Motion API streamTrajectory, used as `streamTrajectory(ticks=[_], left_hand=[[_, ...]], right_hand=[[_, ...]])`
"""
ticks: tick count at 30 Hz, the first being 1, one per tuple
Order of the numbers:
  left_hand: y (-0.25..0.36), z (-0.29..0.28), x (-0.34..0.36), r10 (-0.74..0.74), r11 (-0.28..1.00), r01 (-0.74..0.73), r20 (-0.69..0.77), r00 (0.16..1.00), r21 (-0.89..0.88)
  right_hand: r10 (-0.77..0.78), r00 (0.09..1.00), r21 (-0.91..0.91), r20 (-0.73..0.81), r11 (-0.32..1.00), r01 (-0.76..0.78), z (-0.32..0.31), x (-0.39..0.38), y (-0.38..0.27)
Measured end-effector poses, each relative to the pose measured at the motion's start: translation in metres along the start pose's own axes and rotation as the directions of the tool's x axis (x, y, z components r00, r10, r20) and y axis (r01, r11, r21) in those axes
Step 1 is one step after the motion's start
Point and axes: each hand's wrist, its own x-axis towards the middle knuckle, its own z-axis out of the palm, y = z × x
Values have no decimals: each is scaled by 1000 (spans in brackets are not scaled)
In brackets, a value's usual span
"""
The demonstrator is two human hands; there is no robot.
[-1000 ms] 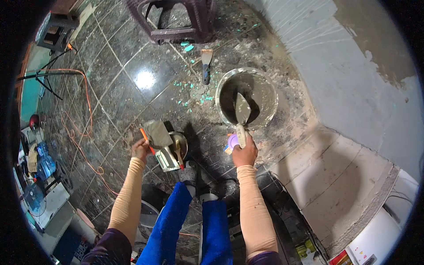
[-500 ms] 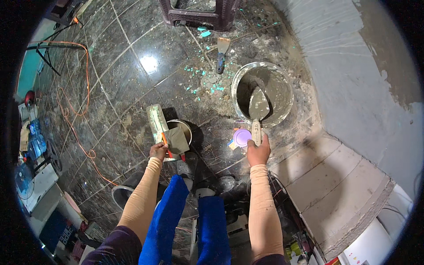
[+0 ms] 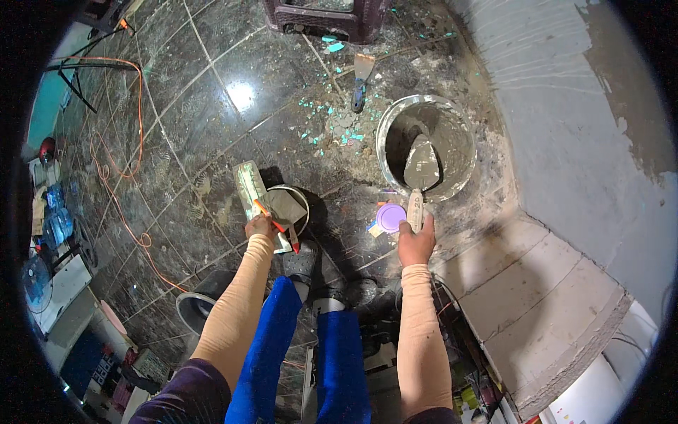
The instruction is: Apply plaster to a concrete wall structure using a trowel and hawk.
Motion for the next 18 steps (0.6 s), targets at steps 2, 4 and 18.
streamTrajectory(ticks=[2, 4, 18], left_hand=[[1, 1, -9, 84, 994, -81, -44, 995, 71], [3, -2, -18, 520, 530, -337, 15, 854, 778], [3, -58, -32, 628, 271, -196, -18, 778, 942]], right_hand=[[22, 1000, -45, -4, 999, -22, 0, 0, -1], [28, 1000, -69, -2, 997, -28, -1, 0, 0], [-18, 1000, -192, -22, 981, 14, -9, 7, -3]])
